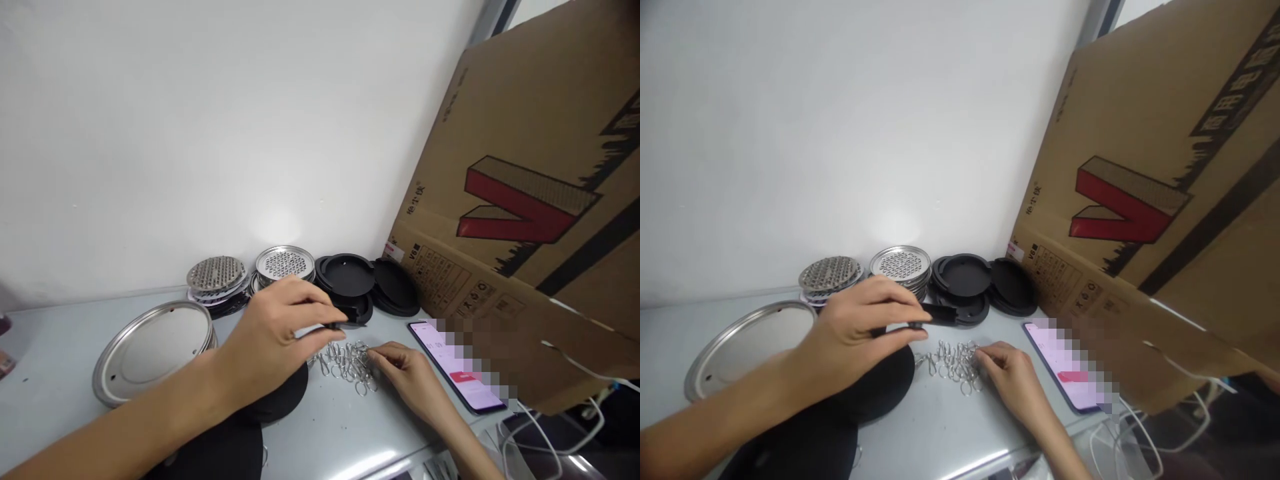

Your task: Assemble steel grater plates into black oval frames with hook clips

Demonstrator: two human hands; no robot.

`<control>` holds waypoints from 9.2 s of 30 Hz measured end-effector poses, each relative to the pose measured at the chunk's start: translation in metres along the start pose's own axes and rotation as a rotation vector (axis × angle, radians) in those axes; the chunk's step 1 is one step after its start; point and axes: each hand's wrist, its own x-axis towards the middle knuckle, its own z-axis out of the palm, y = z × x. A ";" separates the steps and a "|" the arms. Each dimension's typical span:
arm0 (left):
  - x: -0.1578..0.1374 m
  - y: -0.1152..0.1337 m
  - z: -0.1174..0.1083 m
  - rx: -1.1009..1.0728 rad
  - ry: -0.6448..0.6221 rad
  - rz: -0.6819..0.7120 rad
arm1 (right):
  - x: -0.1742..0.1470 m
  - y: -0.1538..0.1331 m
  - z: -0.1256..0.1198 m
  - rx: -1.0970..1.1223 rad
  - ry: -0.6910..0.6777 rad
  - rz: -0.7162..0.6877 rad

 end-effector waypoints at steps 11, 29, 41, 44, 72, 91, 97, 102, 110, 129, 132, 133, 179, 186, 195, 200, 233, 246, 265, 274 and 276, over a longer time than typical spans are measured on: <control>-0.028 -0.002 0.028 0.204 -0.098 0.182 | 0.041 -0.058 -0.013 0.863 0.011 0.311; -0.109 -0.050 -0.005 0.013 -0.609 -0.581 | 0.164 0.024 -0.052 0.445 0.655 0.125; -0.086 -0.015 -0.020 -0.125 0.172 -0.911 | 0.065 -0.091 0.040 0.443 -0.506 -0.439; -0.083 -0.009 -0.030 -0.344 0.222 -1.042 | 0.043 -0.101 0.058 0.432 -0.456 -0.407; -0.091 -0.031 -0.038 -0.703 -0.148 -1.130 | 0.054 -0.082 0.070 0.588 -0.858 -0.102; -0.090 -0.028 -0.043 -0.552 -0.257 -1.074 | 0.052 -0.081 0.055 0.358 -1.011 -0.158; -0.089 -0.029 -0.043 -0.626 -0.250 -1.126 | 0.061 -0.082 0.036 0.196 -0.972 -0.186; -0.089 -0.028 -0.042 -0.618 -0.284 -1.108 | 0.061 -0.083 0.030 0.135 -1.150 -0.201; -0.089 -0.027 -0.042 -0.660 -0.334 -1.069 | 0.050 -0.087 0.041 0.191 -1.016 -0.179; -0.088 -0.028 -0.044 -0.712 -0.394 -1.051 | 0.050 -0.087 0.039 0.441 -1.228 -0.044; -0.085 -0.026 -0.045 -0.727 -0.441 -1.059 | 0.049 -0.091 0.039 0.374 -1.093 -0.185; -0.085 -0.026 -0.045 -0.727 -0.459 -1.058 | 0.048 -0.093 0.039 0.365 -1.046 -0.227; -0.092 -0.041 -0.030 -1.234 -0.047 -1.222 | 0.025 -0.083 0.075 0.240 -0.024 -0.755; -0.092 -0.041 -0.034 -1.021 0.109 -1.155 | 0.031 -0.087 0.068 0.155 -0.110 -0.664; -0.097 -0.042 -0.042 -0.990 -0.007 -1.082 | 0.045 -0.088 0.050 0.729 -0.658 -0.079; -0.095 -0.040 -0.039 -0.872 -0.058 -1.042 | 0.037 -0.091 0.053 0.464 -0.647 -0.193; -0.091 -0.036 -0.035 -0.522 -0.416 -0.865 | 0.005 -0.092 0.083 -0.179 -0.020 -0.865; -0.084 -0.033 -0.048 -0.515 -0.337 -0.976 | 0.026 -0.101 0.089 0.685 -0.501 0.089; -0.012 -0.021 -0.007 0.015 0.127 -0.114 | 0.032 -0.027 -0.010 -0.081 -0.146 -0.120; 0.120 -0.090 0.116 0.651 -0.303 0.215 | 0.030 0.024 0.002 -0.217 -0.118 -0.173; 0.118 -0.095 0.130 0.657 -0.331 0.165 | 0.039 0.020 -0.008 -0.236 -0.084 -0.162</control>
